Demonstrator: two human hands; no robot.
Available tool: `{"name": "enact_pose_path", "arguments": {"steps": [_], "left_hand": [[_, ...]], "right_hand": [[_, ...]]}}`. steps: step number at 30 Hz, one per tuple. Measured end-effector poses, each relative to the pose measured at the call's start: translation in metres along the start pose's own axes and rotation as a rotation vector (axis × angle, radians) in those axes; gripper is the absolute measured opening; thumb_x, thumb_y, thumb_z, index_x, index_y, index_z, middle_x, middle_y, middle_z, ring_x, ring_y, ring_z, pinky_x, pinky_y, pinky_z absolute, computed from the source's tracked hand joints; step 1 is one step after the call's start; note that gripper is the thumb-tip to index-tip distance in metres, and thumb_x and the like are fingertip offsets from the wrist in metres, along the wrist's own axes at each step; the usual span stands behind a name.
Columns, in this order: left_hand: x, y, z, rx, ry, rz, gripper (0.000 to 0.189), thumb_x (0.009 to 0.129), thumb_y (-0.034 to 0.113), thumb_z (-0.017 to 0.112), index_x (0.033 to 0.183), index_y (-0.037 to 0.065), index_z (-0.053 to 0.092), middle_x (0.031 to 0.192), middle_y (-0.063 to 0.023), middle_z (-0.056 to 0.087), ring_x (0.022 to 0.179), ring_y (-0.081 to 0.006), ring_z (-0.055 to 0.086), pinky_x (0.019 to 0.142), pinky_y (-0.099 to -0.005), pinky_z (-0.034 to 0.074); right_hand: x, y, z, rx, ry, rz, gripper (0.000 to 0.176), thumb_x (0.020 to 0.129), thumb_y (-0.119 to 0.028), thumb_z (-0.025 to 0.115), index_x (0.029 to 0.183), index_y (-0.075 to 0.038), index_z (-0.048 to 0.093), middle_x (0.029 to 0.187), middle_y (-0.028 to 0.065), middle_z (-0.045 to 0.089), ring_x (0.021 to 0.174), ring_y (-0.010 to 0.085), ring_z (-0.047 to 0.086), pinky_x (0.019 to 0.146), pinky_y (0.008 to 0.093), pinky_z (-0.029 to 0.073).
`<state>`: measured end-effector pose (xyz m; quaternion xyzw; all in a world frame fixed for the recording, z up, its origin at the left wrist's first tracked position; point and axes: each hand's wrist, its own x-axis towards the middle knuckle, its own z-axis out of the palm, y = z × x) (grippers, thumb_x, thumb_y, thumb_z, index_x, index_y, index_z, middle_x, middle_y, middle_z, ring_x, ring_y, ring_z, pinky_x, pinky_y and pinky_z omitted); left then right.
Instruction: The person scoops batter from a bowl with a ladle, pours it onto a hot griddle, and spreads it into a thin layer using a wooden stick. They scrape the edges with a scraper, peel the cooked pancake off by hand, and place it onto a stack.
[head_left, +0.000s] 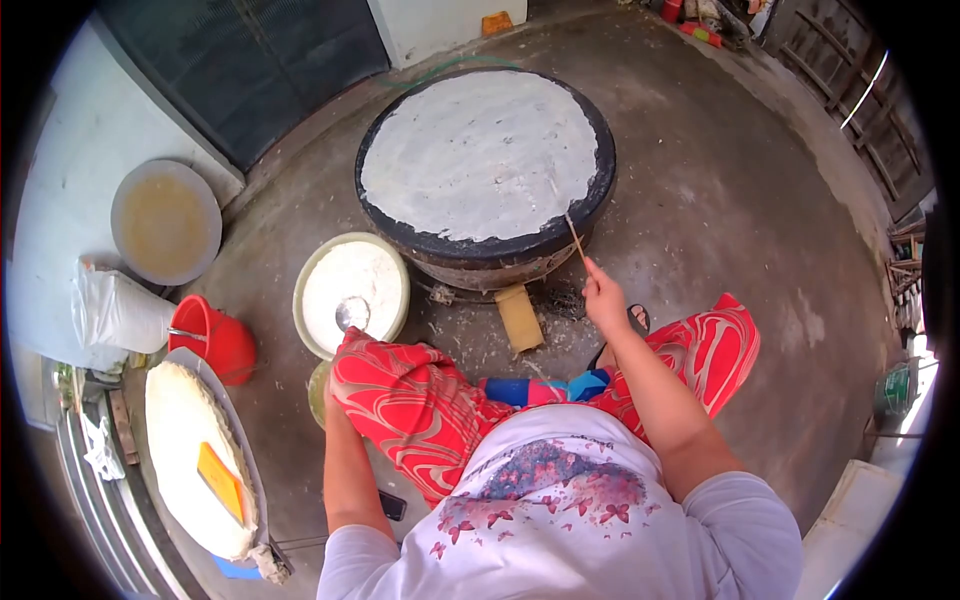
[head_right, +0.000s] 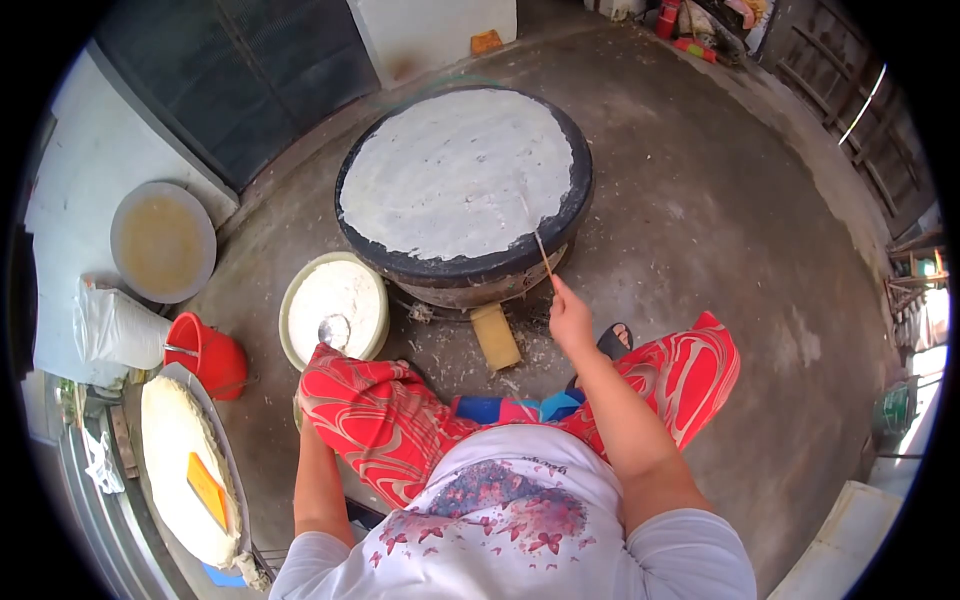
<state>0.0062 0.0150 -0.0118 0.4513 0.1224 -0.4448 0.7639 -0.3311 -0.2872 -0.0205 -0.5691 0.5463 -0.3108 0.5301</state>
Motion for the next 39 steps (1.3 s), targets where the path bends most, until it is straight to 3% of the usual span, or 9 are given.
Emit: {"name": "enact_pose_path", "arguments": {"steps": [2, 4, 6, 11, 15, 17, 25, 36, 39], "left_hand": [[-0.001, -0.005, 0.001, 0.005, 0.001, 0.001, 0.024, 0.077, 0.011, 0.046, 0.096, -0.003, 0.053, 0.09, -0.017, 0.058, 0.078, -0.0273, 0.058, 0.068, -0.0356, 0.049], [-0.002, -0.011, 0.001, 0.017, 0.0, 0.001, 0.024, 0.077, 0.011, 0.047, 0.096, -0.003, 0.053, 0.09, -0.0169, 0.058, 0.078, -0.0272, 0.058, 0.068, -0.0355, 0.049], [-0.002, -0.015, 0.0, 0.025, 0.004, 0.002, 0.024, 0.077, 0.012, 0.047, 0.095, -0.002, 0.053, 0.09, -0.0167, 0.058, 0.077, -0.0271, 0.058, 0.068, -0.0354, 0.049], [-0.003, -0.012, -0.005, 0.053, 0.048, 0.034, 0.024, 0.077, 0.013, 0.048, 0.094, -0.002, 0.054, 0.09, -0.0165, 0.058, 0.077, -0.0268, 0.058, 0.067, -0.0351, 0.049], [0.006, 0.012, -0.029, 0.166, 0.23, 0.149, 0.023, 0.076, 0.013, 0.049, 0.093, -0.002, 0.055, 0.09, -0.0162, 0.058, 0.077, -0.0266, 0.058, 0.067, -0.0348, 0.049], [0.067, 0.045, -0.112, 0.354, 0.368, 0.166, 0.024, 0.074, 0.017, 0.053, 0.092, 0.001, 0.056, 0.088, -0.0133, 0.059, 0.084, -0.0241, 0.056, 0.073, -0.0357, 0.047], [-0.036, 0.081, 0.154, 0.121, 0.096, 0.489, 0.037, 0.079, 0.013, 0.054, 0.11, -0.004, 0.046, 0.108, -0.0122, 0.05, 0.101, -0.0262, 0.048, 0.087, -0.0396, 0.041], [0.022, 0.017, 0.223, 0.227, -0.082, 0.207, 0.023, 0.079, 0.011, 0.051, 0.098, -0.002, 0.052, 0.095, -0.0109, 0.054, 0.085, -0.0229, 0.053, 0.074, -0.0356, 0.046], [0.024, 0.01, 0.219, 0.345, -0.057, 0.033, 0.026, 0.079, 0.013, 0.051, 0.1, -0.003, 0.052, 0.095, -0.0107, 0.054, 0.085, -0.0208, 0.054, 0.073, -0.0322, 0.046]], "right_hand": [[-0.013, 0.015, -0.001, -0.341, -0.119, -0.415, 0.036, 0.086, -0.009, 0.041, 0.122, -0.012, 0.047, 0.067, 0.0043, 0.055, 0.059, 0.0097, 0.051, 0.059, 0.0249, 0.043], [-0.031, -0.009, -0.003, -0.28, -0.315, -0.322, 0.038, 0.086, -0.007, 0.04, 0.124, -0.012, 0.045, 0.073, 0.0046, 0.058, 0.06, 0.0108, 0.053, 0.056, 0.0242, 0.044], [-0.038, -0.039, -0.005, 0.054, -0.534, 0.221, 0.045, 0.085, -0.006, 0.042, 0.129, -0.019, 0.039, 0.077, 0.0052, 0.059, 0.063, 0.0118, 0.055, 0.055, 0.0237, 0.046], [-0.05, -0.115, -0.015, 0.381, -0.583, 0.027, 0.063, 0.083, 0.002, 0.043, 0.136, -0.016, 0.015, 0.102, 0.0091, 0.054, 0.055, 0.0089, 0.051, 0.047, 0.0206, 0.043], [-0.007, -0.06, -0.022, 0.042, -0.417, 0.1, 0.06, 0.083, 0.003, 0.042, 0.134, -0.015, 0.017, 0.111, 0.0098, 0.048, 0.06, 0.0122, 0.052, 0.048, 0.0223, 0.045], [-0.016, -0.088, -0.019, 0.225, -0.416, 0.026, 0.055, 0.083, 0.002, 0.042, 0.132, -0.014, 0.021, 0.104, 0.0081, 0.051, 0.057, 0.0102, 0.05, 0.046, 0.0215, 0.044], [0.011, -0.085, -0.006, 0.191, -0.445, 0.147, 0.033, 0.091, -0.018, 0.039, 0.123, -0.01, 0.036, 0.085, 0.0058, 0.056, 0.051, 0.0106, 0.05, 0.043, 0.0221, 0.043], [0.06, -0.096, 0.036, 0.078, -0.291, 0.251, 0.038, 0.092, -0.02, 0.029, 0.129, -0.016, 0.035, 0.081, 0.0086, 0.056, 0.047, 0.0118, 0.047, 0.04, 0.0245, 0.04], [0.069, -0.097, 0.048, -0.161, -0.237, 0.264, 0.039, 0.089, -0.017, 0.036, 0.127, -0.015, 0.039, 0.093, 0.0138, 0.06, 0.071, 0.0234, 0.06, 0.068, 0.0315, 0.048]]}}
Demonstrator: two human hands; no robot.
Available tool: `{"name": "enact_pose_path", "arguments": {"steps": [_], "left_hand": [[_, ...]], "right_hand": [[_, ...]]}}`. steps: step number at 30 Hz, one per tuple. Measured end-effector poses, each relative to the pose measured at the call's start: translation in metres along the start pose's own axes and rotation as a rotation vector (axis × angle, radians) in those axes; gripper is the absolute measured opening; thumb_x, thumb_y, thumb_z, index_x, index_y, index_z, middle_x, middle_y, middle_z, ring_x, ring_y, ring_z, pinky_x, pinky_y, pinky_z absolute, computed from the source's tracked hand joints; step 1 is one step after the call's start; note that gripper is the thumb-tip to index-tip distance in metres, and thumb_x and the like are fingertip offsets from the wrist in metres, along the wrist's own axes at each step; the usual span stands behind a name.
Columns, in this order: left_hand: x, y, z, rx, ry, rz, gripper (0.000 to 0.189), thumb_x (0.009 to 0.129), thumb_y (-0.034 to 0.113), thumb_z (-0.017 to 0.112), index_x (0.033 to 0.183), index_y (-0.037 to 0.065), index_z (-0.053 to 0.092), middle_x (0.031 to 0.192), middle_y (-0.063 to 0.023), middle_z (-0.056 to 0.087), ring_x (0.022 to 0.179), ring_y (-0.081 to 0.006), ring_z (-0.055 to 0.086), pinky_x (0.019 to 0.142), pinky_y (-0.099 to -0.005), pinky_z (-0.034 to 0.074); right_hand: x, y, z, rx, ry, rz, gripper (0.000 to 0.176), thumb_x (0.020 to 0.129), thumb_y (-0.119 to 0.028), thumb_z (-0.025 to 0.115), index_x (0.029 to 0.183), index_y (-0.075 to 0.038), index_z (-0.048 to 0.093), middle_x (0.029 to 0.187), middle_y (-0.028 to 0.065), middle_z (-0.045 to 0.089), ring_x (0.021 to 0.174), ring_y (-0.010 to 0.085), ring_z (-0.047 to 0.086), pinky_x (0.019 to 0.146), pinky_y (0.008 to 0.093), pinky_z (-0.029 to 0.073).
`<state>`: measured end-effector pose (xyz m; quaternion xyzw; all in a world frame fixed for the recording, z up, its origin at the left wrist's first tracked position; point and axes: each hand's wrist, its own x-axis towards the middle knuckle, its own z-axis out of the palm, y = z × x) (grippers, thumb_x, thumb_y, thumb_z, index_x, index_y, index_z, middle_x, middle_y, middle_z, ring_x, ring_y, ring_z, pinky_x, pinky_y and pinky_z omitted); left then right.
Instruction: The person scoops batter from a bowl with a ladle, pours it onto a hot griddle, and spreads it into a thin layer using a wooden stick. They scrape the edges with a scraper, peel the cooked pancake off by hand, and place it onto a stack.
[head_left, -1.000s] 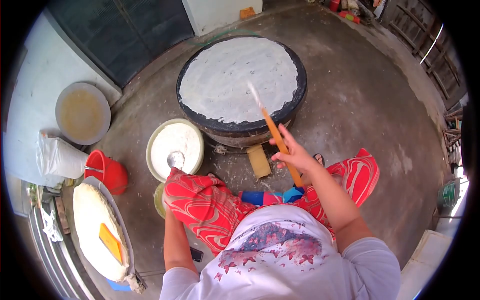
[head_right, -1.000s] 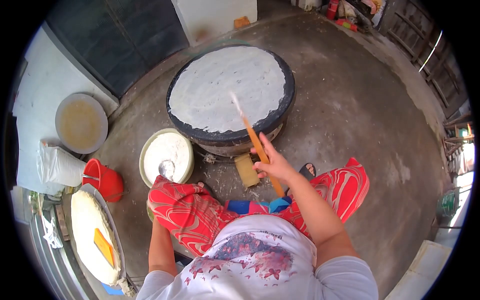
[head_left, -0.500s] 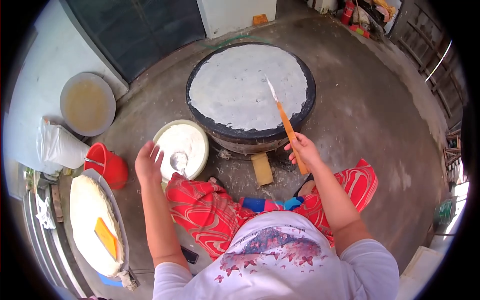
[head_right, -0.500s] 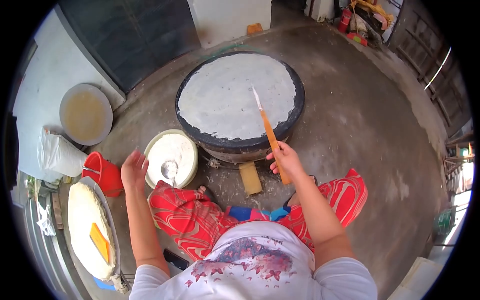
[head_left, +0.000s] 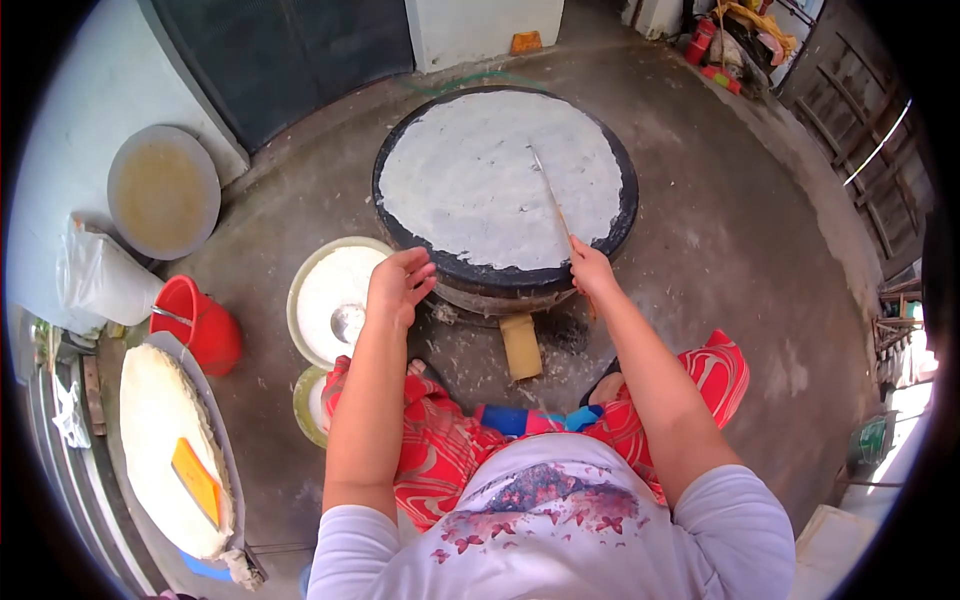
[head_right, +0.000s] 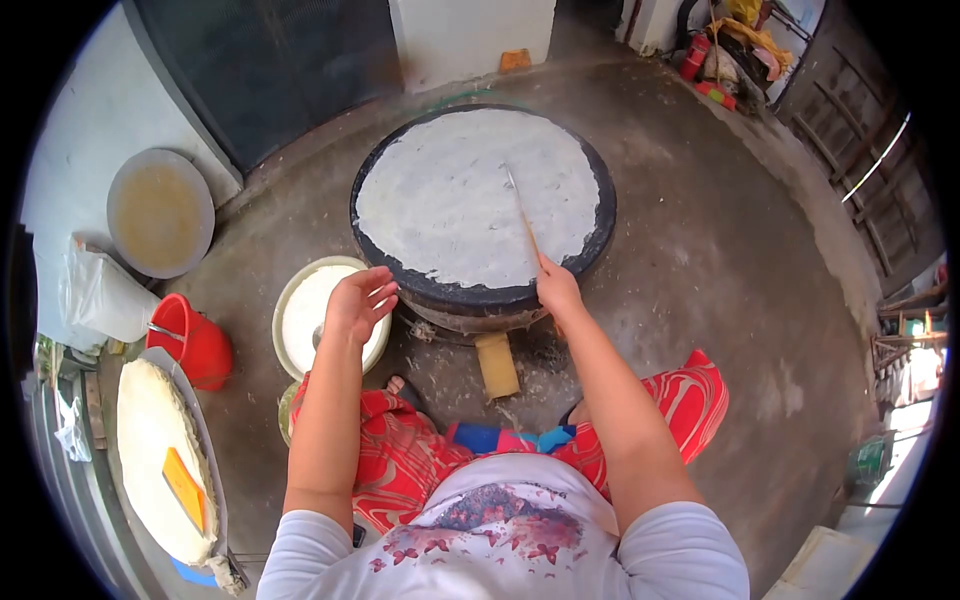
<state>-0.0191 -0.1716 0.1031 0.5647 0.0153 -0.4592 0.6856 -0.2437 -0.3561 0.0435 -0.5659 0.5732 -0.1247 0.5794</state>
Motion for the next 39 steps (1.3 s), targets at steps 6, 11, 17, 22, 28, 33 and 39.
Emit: {"name": "enact_pose_path", "arguments": {"steps": [6, 11, 17, 22, 28, 33, 39], "left_hand": [[-0.003, 0.004, 0.005, 0.032, -0.072, 0.069, 0.029, 0.079, 0.015, 0.05, 0.102, -0.003, 0.051, 0.098, -0.0103, 0.054, 0.085, -0.0197, 0.053, 0.073, -0.0319, 0.045], [-0.007, 0.007, 0.008, -0.017, -0.1, 0.057, 0.028, 0.08, 0.014, 0.05, 0.102, -0.003, 0.051, 0.098, -0.0108, 0.054, 0.085, -0.0199, 0.054, 0.072, -0.0314, 0.046], [-0.016, 0.004, 0.012, -0.043, -0.138, 0.055, 0.028, 0.081, 0.014, 0.05, 0.102, -0.003, 0.051, 0.098, -0.0109, 0.054, 0.086, -0.0201, 0.054, 0.073, -0.0314, 0.045], [-0.022, 0.004, 0.015, -0.056, -0.146, 0.041, 0.029, 0.081, 0.015, 0.05, 0.104, -0.003, 0.05, 0.101, -0.0105, 0.053, 0.088, -0.0198, 0.052, 0.075, -0.0315, 0.044], [-0.021, 0.005, 0.013, -0.017, -0.138, 0.044, 0.028, 0.082, 0.015, 0.05, 0.103, -0.003, 0.05, 0.101, -0.0104, 0.054, 0.087, -0.0195, 0.052, 0.074, -0.0315, 0.044], [-0.02, 0.008, 0.014, -0.028, -0.124, 0.069, 0.026, 0.081, 0.015, 0.05, 0.099, -0.003, 0.052, 0.094, -0.0106, 0.055, 0.084, -0.0197, 0.055, 0.072, -0.031, 0.046], [-0.019, 0.01, 0.018, -0.02, -0.117, 0.076, 0.025, 0.081, 0.015, 0.049, 0.099, -0.003, 0.052, 0.094, -0.0104, 0.055, 0.084, -0.0194, 0.055, 0.072, -0.0306, 0.046]], "right_hand": [[0.012, 0.014, 0.022, -0.786, 0.271, -0.618, 0.036, 0.084, -0.017, 0.042, 0.119, -0.013, 0.049, 0.075, 0.0185, 0.059, 0.064, 0.031, 0.058, 0.057, 0.0398, 0.046], [-0.015, 0.008, -0.018, 0.314, -0.142, 0.008, 0.038, 0.091, -0.018, 0.034, 0.129, -0.018, 0.035, 0.067, 0.0034, 0.047, 0.043, 0.0084, 0.037, 0.037, 0.0215, 0.033], [-0.017, 0.02, -0.022, 0.239, 0.071, -0.19, 0.035, 0.092, -0.018, 0.031, 0.127, -0.015, 0.038, 0.074, 0.006, 0.054, 0.044, 0.0085, 0.041, 0.037, 0.0213, 0.035], [0.01, 0.033, -0.041, 0.069, 0.099, -0.185, 0.034, 0.093, -0.016, 0.03, 0.126, -0.013, 0.038, 0.07, 0.0058, 0.054, 0.043, 0.0085, 0.042, 0.037, 0.0209, 0.036], [0.023, -0.008, -0.056, 0.321, 0.005, -0.167, 0.036, 0.092, -0.013, 0.03, 0.126, -0.011, 0.037, 0.075, 0.0075, 0.054, 0.047, 0.0095, 0.041, 0.039, 0.0201, 0.037], [0.059, -0.021, -0.057, 0.245, 0.002, -0.093, 0.038, 0.091, -0.011, 0.03, 0.129, -0.012, 0.034, 0.076, 0.0084, 0.053, 0.048, 0.0103, 0.041, 0.039, 0.0207, 0.036], [0.089, -0.041, -0.049, 0.025, 0.094, -0.046, 0.038, 0.09, -0.019, 0.035, 0.127, -0.012, 0.038, 0.078, 0.0134, 0.057, 0.055, 0.0195, 0.051, 0.046, 0.0295, 0.044]]}}
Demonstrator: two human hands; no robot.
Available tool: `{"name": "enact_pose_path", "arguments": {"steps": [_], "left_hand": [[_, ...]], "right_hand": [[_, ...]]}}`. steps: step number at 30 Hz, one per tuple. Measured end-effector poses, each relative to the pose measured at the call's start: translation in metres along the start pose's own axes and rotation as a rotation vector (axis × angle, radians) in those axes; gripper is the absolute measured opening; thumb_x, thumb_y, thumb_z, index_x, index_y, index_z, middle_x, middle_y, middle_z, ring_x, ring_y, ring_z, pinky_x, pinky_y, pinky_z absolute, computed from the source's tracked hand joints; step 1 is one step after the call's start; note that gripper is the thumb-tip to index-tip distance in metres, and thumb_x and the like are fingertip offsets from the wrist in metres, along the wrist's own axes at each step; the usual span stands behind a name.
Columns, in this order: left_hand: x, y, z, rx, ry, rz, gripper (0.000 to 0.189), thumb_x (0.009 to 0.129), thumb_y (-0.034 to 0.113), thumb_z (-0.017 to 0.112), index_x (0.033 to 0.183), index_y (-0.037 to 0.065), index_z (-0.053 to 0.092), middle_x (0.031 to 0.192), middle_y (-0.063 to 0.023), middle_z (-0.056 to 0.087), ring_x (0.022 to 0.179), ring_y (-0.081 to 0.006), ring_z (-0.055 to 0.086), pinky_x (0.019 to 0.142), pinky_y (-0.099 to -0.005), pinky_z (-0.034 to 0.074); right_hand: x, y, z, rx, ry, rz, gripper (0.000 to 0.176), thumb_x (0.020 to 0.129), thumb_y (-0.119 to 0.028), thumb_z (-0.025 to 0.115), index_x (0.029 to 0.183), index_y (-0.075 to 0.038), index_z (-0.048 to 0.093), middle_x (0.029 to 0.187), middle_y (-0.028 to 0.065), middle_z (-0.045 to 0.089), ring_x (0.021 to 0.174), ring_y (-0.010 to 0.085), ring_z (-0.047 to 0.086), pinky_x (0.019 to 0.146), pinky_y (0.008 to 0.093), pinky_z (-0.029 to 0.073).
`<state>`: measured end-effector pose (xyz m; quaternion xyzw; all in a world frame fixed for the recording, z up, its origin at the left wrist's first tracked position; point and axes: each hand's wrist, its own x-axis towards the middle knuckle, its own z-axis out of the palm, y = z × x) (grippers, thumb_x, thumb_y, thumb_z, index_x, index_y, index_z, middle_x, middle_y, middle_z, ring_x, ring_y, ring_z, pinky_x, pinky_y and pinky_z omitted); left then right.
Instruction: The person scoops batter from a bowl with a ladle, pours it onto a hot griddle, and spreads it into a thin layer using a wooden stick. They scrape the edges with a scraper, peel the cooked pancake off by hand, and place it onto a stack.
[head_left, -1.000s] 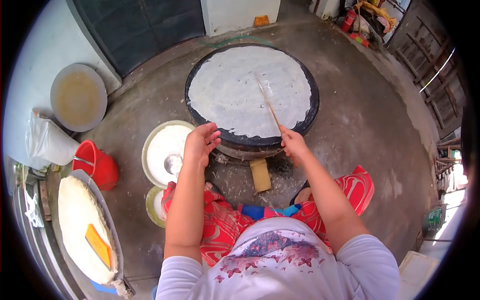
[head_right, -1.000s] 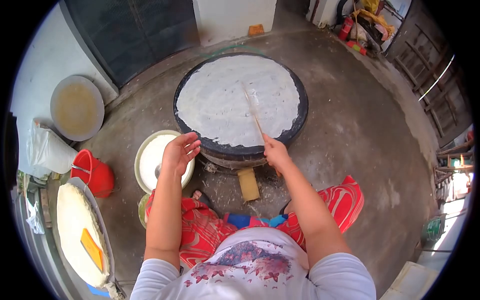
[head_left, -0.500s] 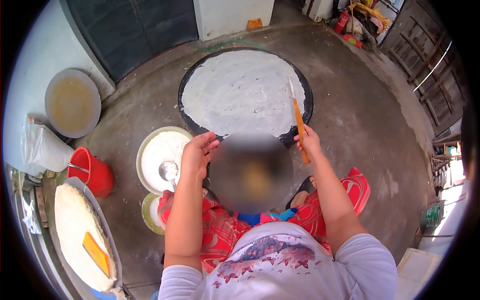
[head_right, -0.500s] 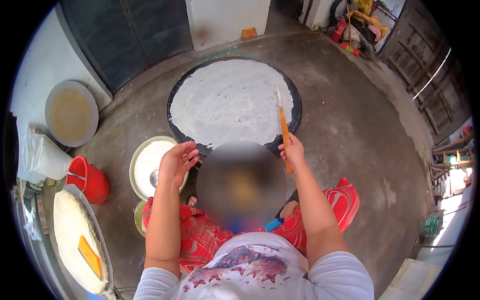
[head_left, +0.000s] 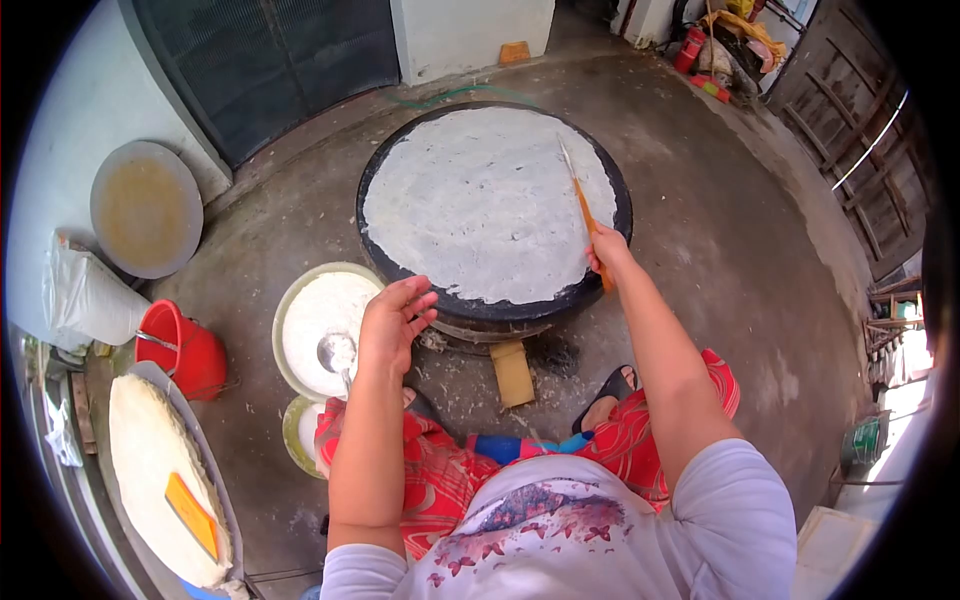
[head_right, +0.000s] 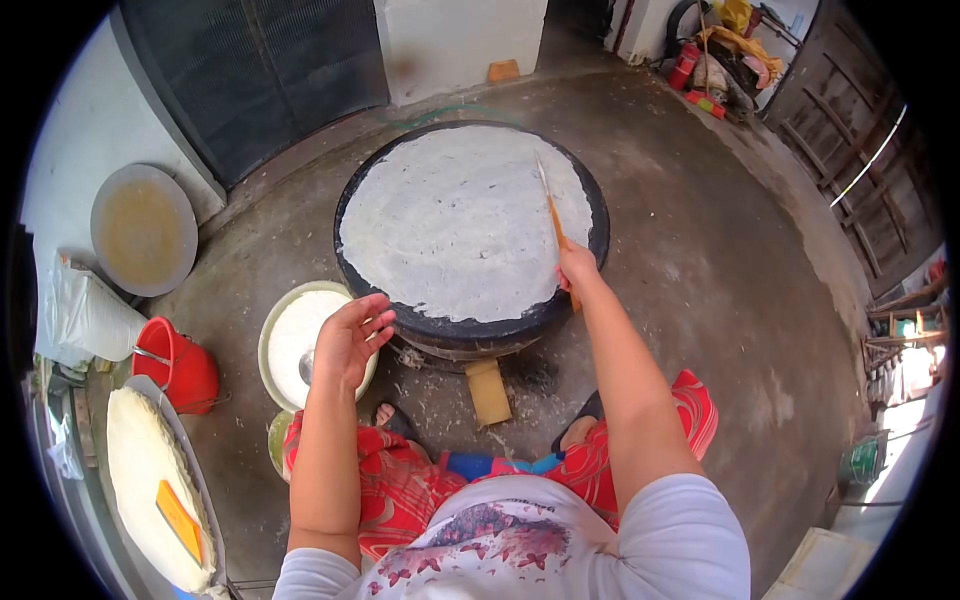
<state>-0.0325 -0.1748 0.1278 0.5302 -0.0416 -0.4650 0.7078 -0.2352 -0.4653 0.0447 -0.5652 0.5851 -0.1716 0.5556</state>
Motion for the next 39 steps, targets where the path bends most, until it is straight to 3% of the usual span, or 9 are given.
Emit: {"name": "enact_pose_path", "arguments": {"steps": [3, 7, 10, 12, 15, 22, 25, 28, 39], "left_hand": [[0.003, -0.001, 0.002, 0.003, 0.007, -0.003, 0.026, 0.082, 0.015, 0.049, 0.1, -0.003, 0.052, 0.095, -0.0107, 0.055, 0.084, -0.0194, 0.055, 0.073, -0.031, 0.046], [0.004, -0.003, 0.006, 0.022, -0.002, -0.017, 0.026, 0.082, 0.015, 0.048, 0.1, -0.003, 0.052, 0.097, -0.0109, 0.056, 0.085, -0.0193, 0.055, 0.073, -0.0313, 0.046], [0.006, -0.003, 0.011, 0.023, -0.014, -0.03, 0.026, 0.082, 0.016, 0.048, 0.101, -0.002, 0.052, 0.098, -0.011, 0.056, 0.086, -0.0194, 0.054, 0.073, -0.0316, 0.046], [0.007, -0.004, 0.01, 0.018, -0.024, -0.03, 0.026, 0.082, 0.016, 0.048, 0.101, -0.002, 0.052, 0.099, -0.0111, 0.056, 0.086, -0.0198, 0.054, 0.074, -0.0316, 0.046], [0.006, -0.003, 0.012, 0.022, -0.041, -0.017, 0.027, 0.082, 0.016, 0.049, 0.101, -0.002, 0.052, 0.099, -0.0112, 0.056, 0.087, -0.0201, 0.055, 0.074, -0.0317, 0.045], [0.002, -0.005, 0.013, 0.011, -0.05, -0.023, 0.027, 0.082, 0.016, 0.049, 0.102, -0.002, 0.052, 0.099, -0.0114, 0.056, 0.087, -0.0202, 0.055, 0.075, -0.0317, 0.045], [0.0, -0.005, 0.008, -0.013, -0.03, -0.011, 0.027, 0.082, 0.015, 0.049, 0.102, -0.002, 0.052, 0.1, -0.0117, 0.056, 0.088, -0.0204, 0.055, 0.075, -0.0319, 0.045], [0.0, -0.004, 0.007, -0.013, -0.037, -0.001, 0.027, 0.082, 0.015, 0.048, 0.102, -0.003, 0.051, 0.1, -0.0117, 0.056, 0.089, -0.0206, 0.055, 0.075, -0.0321, 0.045], [-0.004, -0.003, 0.005, -0.017, -0.097, 0.009, 0.029, 0.083, 0.015, 0.049, 0.105, -0.004, 0.05, 0.102, -0.0106, 0.055, 0.089, -0.0191, 0.055, 0.075, -0.0308, 0.046]], "right_hand": [[0.031, 0.005, 0.012, -0.672, 0.251, -0.334, 0.037, 0.087, -0.021, 0.038, 0.122, -0.012, 0.045, 0.093, 0.0171, 0.059, 0.082, 0.0294, 0.059, 0.065, 0.0373, 0.048], [0.005, -0.016, 0.025, -0.846, 0.19, -0.156, 0.036, 0.086, -0.024, 0.04, 0.119, -0.01, 0.047, 0.106, 0.0178, 0.055, 0.103, 0.0341, 0.05, 0.082, 0.0393, 0.042], [0.016, 0.003, 0.02, -0.894, 0.274, -0.405, 0.033, 0.087, -0.022, 0.038, 0.114, -0.01, 0.052, 0.085, 0.0199, 0.06, 0.076, 0.0298, 0.06, 0.063, 0.036, 0.046], [-0.018, -0.001, 0.01, -0.191, -0.056, -0.147, 0.034, 0.087, -0.016, 0.039, 0.12, -0.013, 0.048, 0.07, 0.0108, 0.054, 0.053, 0.0181, 0.051, 0.043, 0.029, 0.041], [-0.025, 0.012, -0.019, 0.509, -0.104, 0.142, 0.039, 0.088, -0.011, 0.036, 0.127, -0.016, 0.039, 0.067, 0.0037, 0.045, 0.045, 0.0084, 0.035, 0.035, 0.0209, 0.029], [-0.051, 0.018, -0.018, 0.268, -0.139, 0.041, 0.038, 0.089, -0.013, 0.032, 0.127, -0.014, 0.035, 0.072, 0.0066, 0.049, 0.044, 0.0101, 0.036, 0.035, 0.0219, 0.031], [-0.044, 0.026, -0.015, 0.225, 0.156, -0.008, 0.043, 0.088, -0.006, 0.034, 0.13, -0.017, 0.032, 0.074, 0.007, 0.051, 0.047, 0.0086, 0.041, 0.038, 0.0226, 0.037], [-0.068, 0.033, 0.009, 0.23, -0.083, -0.346, 0.045, 0.087, -0.004, 0.035, 0.13, -0.017, 0.031, 0.08, 0.0061, 0.052, 0.049, 0.0078, 0.041, 0.04, 0.0221, 0.039], [-0.075, -0.003, 0.087, 0.054, -0.405, -0.136, 0.04, 0.091, -0.014, 0.03, 0.131, -0.016, 0.033, 0.078, 0.0063, 0.053, 0.047, 0.0083, 0.04, 0.04, 0.0219, 0.037]]}}
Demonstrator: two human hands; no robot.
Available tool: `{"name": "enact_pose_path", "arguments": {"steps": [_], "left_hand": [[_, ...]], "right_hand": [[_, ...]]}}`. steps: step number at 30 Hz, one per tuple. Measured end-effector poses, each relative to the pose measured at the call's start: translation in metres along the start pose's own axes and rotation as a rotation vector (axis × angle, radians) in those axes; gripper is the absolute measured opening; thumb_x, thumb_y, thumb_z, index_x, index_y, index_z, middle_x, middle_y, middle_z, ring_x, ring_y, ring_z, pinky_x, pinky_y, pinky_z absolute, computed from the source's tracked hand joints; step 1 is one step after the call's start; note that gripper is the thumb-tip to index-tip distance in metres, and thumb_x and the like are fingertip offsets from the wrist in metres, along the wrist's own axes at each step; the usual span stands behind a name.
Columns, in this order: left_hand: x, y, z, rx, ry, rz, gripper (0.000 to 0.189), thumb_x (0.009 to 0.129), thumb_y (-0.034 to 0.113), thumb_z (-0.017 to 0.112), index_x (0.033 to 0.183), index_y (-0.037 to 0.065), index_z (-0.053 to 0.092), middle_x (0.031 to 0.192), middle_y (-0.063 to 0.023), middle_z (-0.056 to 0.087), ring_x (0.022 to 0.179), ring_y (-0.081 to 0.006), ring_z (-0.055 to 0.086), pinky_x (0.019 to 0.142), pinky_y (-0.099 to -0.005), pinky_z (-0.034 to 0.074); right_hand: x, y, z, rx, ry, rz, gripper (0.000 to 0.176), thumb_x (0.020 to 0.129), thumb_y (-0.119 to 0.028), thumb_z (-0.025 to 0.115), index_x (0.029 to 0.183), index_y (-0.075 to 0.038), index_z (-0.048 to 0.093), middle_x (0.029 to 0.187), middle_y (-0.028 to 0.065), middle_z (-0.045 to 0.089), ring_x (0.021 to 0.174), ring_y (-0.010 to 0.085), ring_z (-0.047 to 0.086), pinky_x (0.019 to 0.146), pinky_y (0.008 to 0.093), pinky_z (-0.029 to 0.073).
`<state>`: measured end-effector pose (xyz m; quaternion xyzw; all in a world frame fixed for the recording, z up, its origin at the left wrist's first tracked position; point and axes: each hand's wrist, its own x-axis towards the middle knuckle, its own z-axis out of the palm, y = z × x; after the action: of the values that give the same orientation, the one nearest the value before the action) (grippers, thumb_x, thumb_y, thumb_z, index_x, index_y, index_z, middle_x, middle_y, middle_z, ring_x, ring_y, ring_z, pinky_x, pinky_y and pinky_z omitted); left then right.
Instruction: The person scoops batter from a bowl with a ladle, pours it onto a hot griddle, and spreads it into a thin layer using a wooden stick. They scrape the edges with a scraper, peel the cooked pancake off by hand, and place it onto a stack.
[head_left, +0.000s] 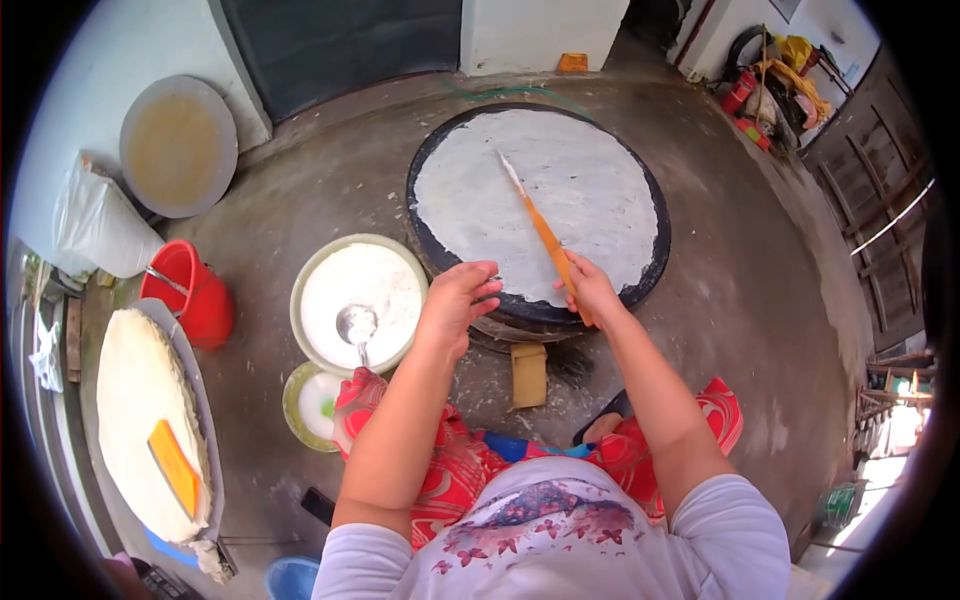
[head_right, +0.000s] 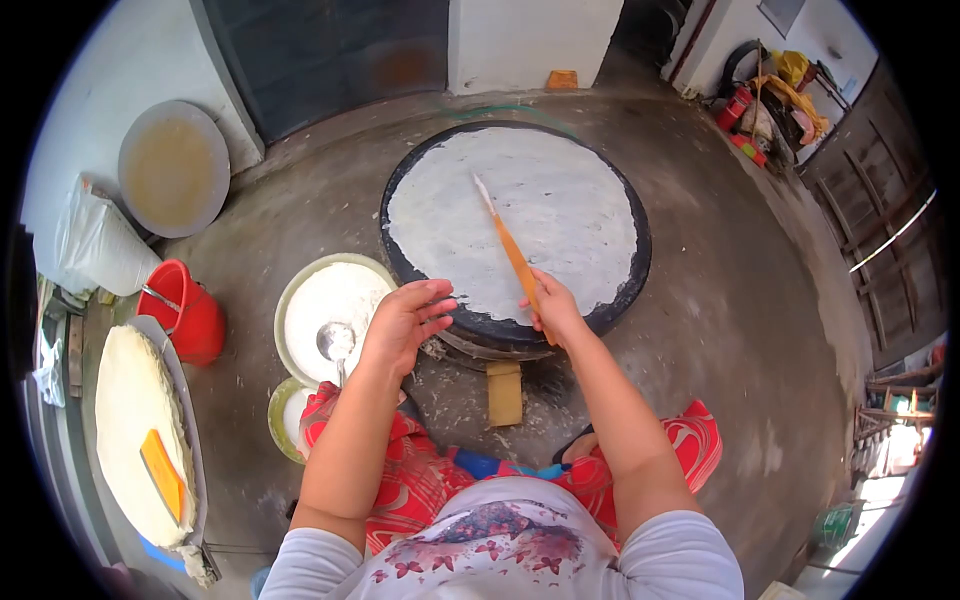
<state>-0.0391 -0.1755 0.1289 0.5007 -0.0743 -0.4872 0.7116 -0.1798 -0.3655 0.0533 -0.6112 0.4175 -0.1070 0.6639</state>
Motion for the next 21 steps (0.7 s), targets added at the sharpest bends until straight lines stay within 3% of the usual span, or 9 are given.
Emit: {"name": "enact_pose_path", "arguments": {"steps": [4, 7, 10, 12, 13, 15, 18, 19, 21], "left_hand": [[0.0, 0.003, 0.0, -0.003, 0.016, -0.004, 0.028, 0.083, 0.015, 0.048, 0.104, -0.003, 0.05, 0.102, -0.01, 0.056, 0.088, -0.0185, 0.055, 0.075, -0.0307, 0.046], [0.001, 0.002, 0.0, -0.014, 0.012, -0.005, 0.028, 0.083, 0.015, 0.048, 0.104, -0.003, 0.05, 0.101, -0.0094, 0.056, 0.087, -0.0175, 0.055, 0.074, -0.0302, 0.046], [0.002, 0.002, 0.001, -0.02, 0.004, -0.024, 0.027, 0.083, 0.015, 0.048, 0.104, -0.002, 0.051, 0.1, -0.0082, 0.056, 0.087, -0.016, 0.055, 0.074, -0.029, 0.046], [0.005, 0.001, 0.0, -0.019, 0.007, -0.027, 0.027, 0.083, 0.015, 0.048, 0.104, -0.002, 0.051, 0.099, -0.0079, 0.056, 0.087, -0.0158, 0.055, 0.074, -0.029, 0.046], [0.006, 0.0, 0.001, -0.018, 0.004, -0.031, 0.027, 0.083, 0.015, 0.048, 0.104, -0.002, 0.051, 0.099, -0.0076, 0.056, 0.087, -0.0155, 0.055, 0.074, -0.0289, 0.046], [0.004, 0.003, 0.003, -0.031, 0.016, -0.032, 0.026, 0.083, 0.015, 0.048, 0.103, -0.001, 0.051, 0.098, -0.007, 0.056, 0.086, -0.015, 0.055, 0.074, -0.0289, 0.045], [0.004, 0.006, 0.004, -0.03, -0.013, -0.02, 0.025, 0.083, 0.015, 0.048, 0.103, -0.001, 0.051, 0.098, -0.0067, 0.056, 0.086, -0.0146, 0.055, 0.074, -0.0288, 0.045], [0.004, 0.007, 0.004, -0.032, -0.005, -0.025, 0.025, 0.083, 0.015, 0.048, 0.102, -0.001, 0.052, 0.098, -0.0066, 0.056, 0.086, -0.0146, 0.055, 0.074, -0.0287, 0.045], [0.005, 0.008, 0.005, -0.036, -0.002, -0.028, 0.025, 0.083, 0.015, 0.049, 0.102, -0.001, 0.052, 0.098, -0.0064, 0.056, 0.086, -0.0146, 0.055, 0.074, -0.0287, 0.045]], "right_hand": [[0.036, -0.018, 0.024, -0.001, 0.01, 0.045, 0.041, 0.091, -0.014, 0.03, 0.132, -0.015, 0.029, 0.078, 0.0052, 0.051, 0.048, 0.01, 0.039, 0.043, 0.024, 0.039], [0.06, -0.036, 0.045, -0.127, 0.058, 0.031, 0.042, 0.09, -0.015, 0.031, 0.132, -0.016, 0.03, 0.079, 0.0055, 0.051, 0.052, 0.0104, 0.044, 0.045, 0.0245, 0.041], [0.086, -0.05, 0.061, -0.39, 0.082, 0.033, 0.04, 0.089, -0.016, 0.034, 0.129, -0.014, 0.036, 0.083, 0.0112, 0.056, 0.058, 0.0174, 0.052, 0.048, 0.028, 0.043], [0.106, -0.047, 0.072, -0.841, 0.208, -0.214, 0.038, 0.084, -0.011, 0.036, 0.12, -0.01, 0.045, 0.091, 0.016, 0.06, 0.075, 0.0291, 0.059, 0.064, 0.038, 0.048], [0.114, -0.046, 0.074, -0.844, 0.2, -0.216, 0.038, 0.084, -0.011, 0.036, 0.12, -0.01, 0.045, 0.091, 0.016, 0.06, 0.075, 0.0291, 0.059, 0.064, 0.038, 0.048], [0.113, -0.053, 0.084, -1.174, 0.254, -0.161, 0.035, 0.083, -0.013, 0.038, 0.115, -0.008, 0.048, 0.101, 0.0193, 0.057, 0.09, 0.0338, 0.056, 0.076, 0.0405, 0.046], [0.105, -0.061, 0.093, -1.128, 0.214, -0.119, 0.032, 0.083, -0.015, 0.039, 0.113, -0.007, 0.05, 0.101, 0.0197, 0.057, 0.097, 0.0335, 0.054, 0.081, 0.0402, 0.044], [0.107, -0.057, 0.091, -1.13, 0.217, -0.121, 0.032, 0.083, -0.015, 0.039, 0.113, -0.007, 0.05, 0.101, 0.0197, 0.057, 0.097, 0.0335, 0.054, 0.081, 0.0402, 0.044], [0.105, -0.042, 0.081, -1.183, 0.194, -0.341, 0.034, 0.084, -0.015, 0.039, 0.115, -0.009, 0.049, 0.092, 0.0152, 0.06, 0.078, 0.0277, 0.06, 0.064, 0.0384, 0.048]]}}
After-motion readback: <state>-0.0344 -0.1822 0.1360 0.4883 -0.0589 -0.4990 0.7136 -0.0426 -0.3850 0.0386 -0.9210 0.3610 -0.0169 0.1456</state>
